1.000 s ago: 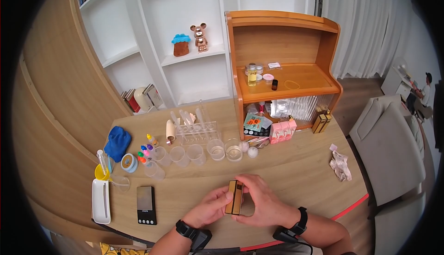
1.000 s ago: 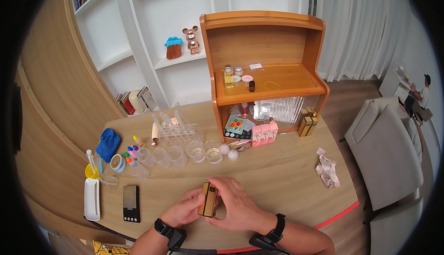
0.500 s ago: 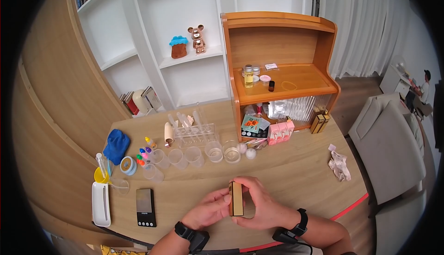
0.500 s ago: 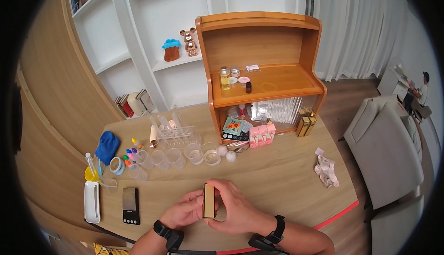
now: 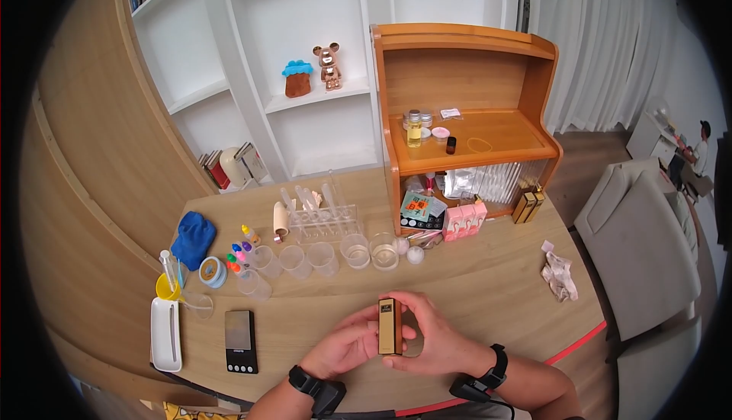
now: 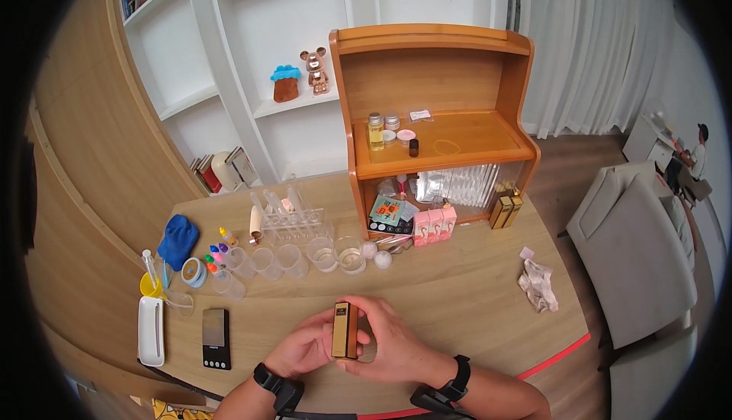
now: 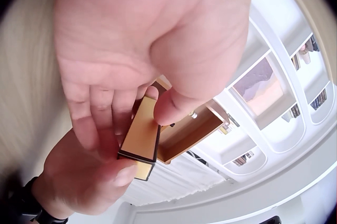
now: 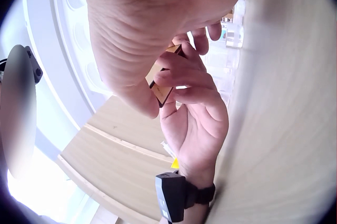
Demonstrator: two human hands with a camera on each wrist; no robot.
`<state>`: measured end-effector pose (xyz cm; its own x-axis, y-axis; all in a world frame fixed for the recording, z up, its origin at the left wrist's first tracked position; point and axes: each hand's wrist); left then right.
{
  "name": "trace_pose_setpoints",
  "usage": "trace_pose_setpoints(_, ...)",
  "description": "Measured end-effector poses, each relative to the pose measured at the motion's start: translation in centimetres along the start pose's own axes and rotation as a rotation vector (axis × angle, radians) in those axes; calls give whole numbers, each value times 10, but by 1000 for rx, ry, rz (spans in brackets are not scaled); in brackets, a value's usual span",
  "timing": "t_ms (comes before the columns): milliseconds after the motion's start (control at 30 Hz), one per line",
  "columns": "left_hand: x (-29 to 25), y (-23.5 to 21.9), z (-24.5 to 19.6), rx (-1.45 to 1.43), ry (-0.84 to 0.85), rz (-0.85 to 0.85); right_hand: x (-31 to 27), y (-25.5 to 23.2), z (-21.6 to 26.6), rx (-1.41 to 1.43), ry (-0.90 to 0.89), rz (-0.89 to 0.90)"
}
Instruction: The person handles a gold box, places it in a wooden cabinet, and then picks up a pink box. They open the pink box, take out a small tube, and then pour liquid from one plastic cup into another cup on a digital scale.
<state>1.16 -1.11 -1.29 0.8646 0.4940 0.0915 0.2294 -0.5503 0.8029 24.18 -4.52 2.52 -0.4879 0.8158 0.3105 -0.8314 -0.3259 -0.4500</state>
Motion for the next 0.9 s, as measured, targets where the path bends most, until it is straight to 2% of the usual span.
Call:
trace_pose_setpoints(67, -2, 9, 3, 78, 43, -169, 0, 1, 0, 43, -8, -13)
trace_pose_setpoints(200, -1, 16, 3, 110, 48, -222, 0, -1, 4, 74, 51, -12)
trace_pose_setpoints(267, -3, 13, 5, 145, 36, -306, 0, -1, 4, 46, 68, 5)
trace_pose_setpoints(333, -4, 6, 5, 144, 20, -243, 1, 1, 0, -53, -4, -16)
trace_pose_setpoints(367, -4, 4, 4, 142, 4, -181, 0, 1, -1, -54, -3, -17)
trace_pose_setpoints(467, 0, 12, 0, 154, -20, -140, -1, 2, -3, -78, 8, -37)
trace_pose_setpoints(567, -2, 8, 4, 150, -20, -190, 0, 1, 0, -52, 37, -33)
trace_pose_setpoints(800, 2, 13, 4, 178, -14, -159, 3, 1, -3, -66, 7, -54)
trace_pose_setpoints(900, 4, 20, 4, 346, 25, -149, 4, 0, -4, -122, -17, -49)
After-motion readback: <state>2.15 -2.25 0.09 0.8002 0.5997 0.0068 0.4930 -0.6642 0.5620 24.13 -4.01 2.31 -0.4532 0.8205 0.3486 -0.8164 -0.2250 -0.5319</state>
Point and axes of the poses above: each hand's wrist, its own x-axis towards the middle knuckle, its own y-axis out of the palm, z = x × y, and after that the axes turned 3 degrees about z, right-handed
